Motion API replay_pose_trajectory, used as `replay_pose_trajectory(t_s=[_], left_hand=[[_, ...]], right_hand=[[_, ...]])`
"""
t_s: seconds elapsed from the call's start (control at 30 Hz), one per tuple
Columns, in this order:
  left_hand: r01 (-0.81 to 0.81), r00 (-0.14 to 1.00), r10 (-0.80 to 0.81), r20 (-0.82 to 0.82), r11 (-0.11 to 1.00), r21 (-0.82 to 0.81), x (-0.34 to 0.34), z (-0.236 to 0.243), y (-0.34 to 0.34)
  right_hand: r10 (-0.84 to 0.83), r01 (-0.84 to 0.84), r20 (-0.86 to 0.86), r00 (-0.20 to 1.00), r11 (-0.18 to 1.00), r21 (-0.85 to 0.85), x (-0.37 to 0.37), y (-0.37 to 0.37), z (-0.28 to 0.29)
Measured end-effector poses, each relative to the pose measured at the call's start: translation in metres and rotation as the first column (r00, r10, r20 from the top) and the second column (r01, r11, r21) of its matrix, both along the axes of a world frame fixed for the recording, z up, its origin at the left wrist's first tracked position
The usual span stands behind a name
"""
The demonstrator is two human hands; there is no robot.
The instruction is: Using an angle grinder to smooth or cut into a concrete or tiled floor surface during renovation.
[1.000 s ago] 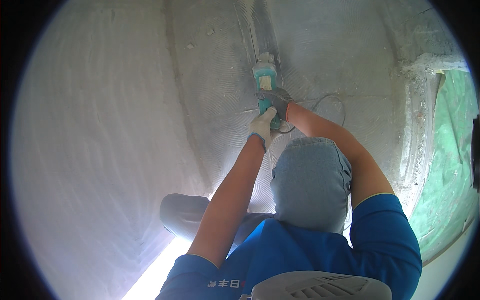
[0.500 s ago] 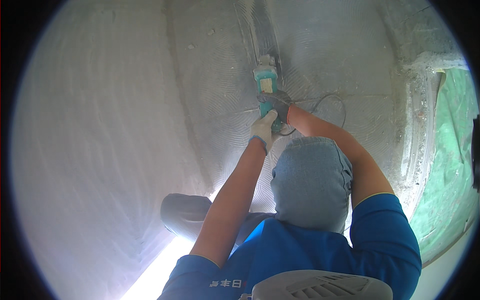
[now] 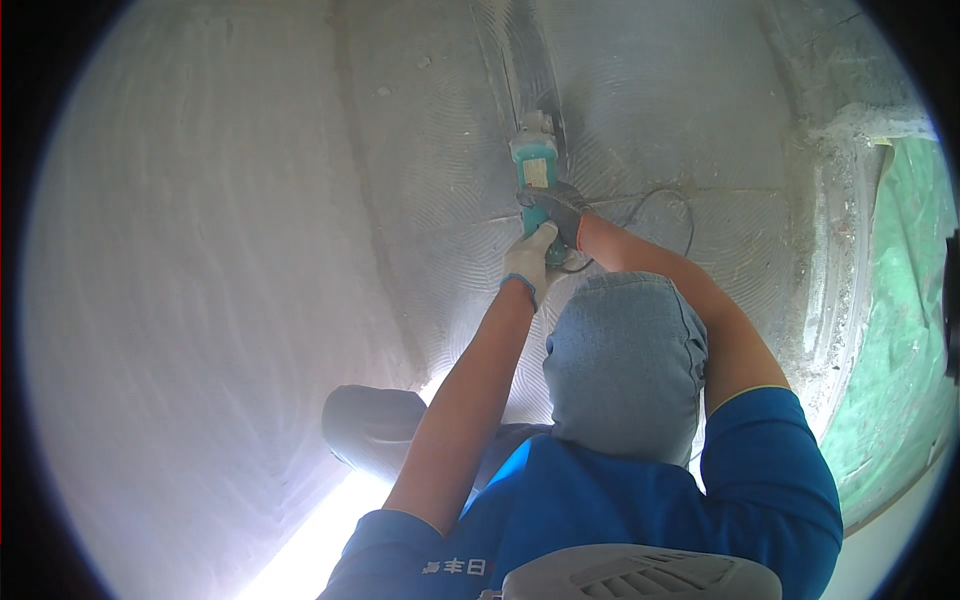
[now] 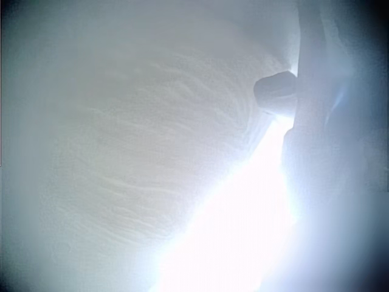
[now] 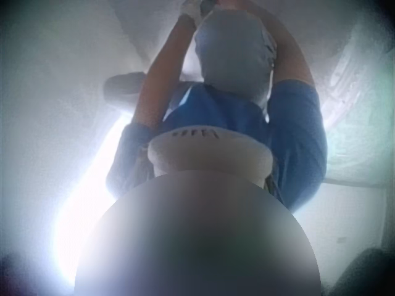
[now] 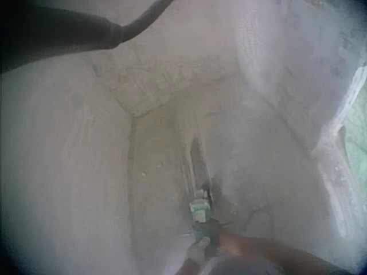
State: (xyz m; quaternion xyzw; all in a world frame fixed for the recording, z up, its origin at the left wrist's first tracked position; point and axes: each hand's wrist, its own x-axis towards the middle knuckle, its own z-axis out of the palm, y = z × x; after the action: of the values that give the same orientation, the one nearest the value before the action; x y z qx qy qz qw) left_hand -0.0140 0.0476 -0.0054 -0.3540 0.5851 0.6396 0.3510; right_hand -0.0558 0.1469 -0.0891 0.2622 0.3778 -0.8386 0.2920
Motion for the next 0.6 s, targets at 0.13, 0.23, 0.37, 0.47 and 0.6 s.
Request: replay_pose_trajectory(t_s=[0.13, 0.23, 0.37, 0.47, 0.6], left_hand=[[0.008, 1.000, -0.007, -0.017, 0.999, 0.035, 0.001, -0.001, -0.003], [-0.005, 1.000, 0.005, 0.004, 1.000, 0.004, 0.001, 0.000, 0.002], [-0.013, 1.000, 0.013, -0.008, 1.000, 0.015, 0.003, 0.006, 0.003], [-0.017, 1.000, 0.017, -0.023, 1.000, 0.006, 0.005, 0.008, 0.006], [-0.091, 0.996, 0.091, 0.004, 0.995, 0.031, 0.002, 0.011, 0.007]], right_hand=[[-0.004, 0.004, -0.011, 1.000, 1.000, 0.011, 0.000, -0.001, 0.002], [-0.004, 0.007, -0.040, 0.999, 0.998, 0.070, 0.002, 0.000, -0.004], [-0.008, 0.009, -0.015, 1.000, 0.999, 0.051, 0.003, -0.002, -0.004], [-0.006, 0.006, 0.010, 1.000, 0.999, 0.048, 0.006, -0.003, -0.006], [-0.023, 0.023, 0.011, 1.000, 0.999, 0.028, 0.005, -0.003, -0.002]])
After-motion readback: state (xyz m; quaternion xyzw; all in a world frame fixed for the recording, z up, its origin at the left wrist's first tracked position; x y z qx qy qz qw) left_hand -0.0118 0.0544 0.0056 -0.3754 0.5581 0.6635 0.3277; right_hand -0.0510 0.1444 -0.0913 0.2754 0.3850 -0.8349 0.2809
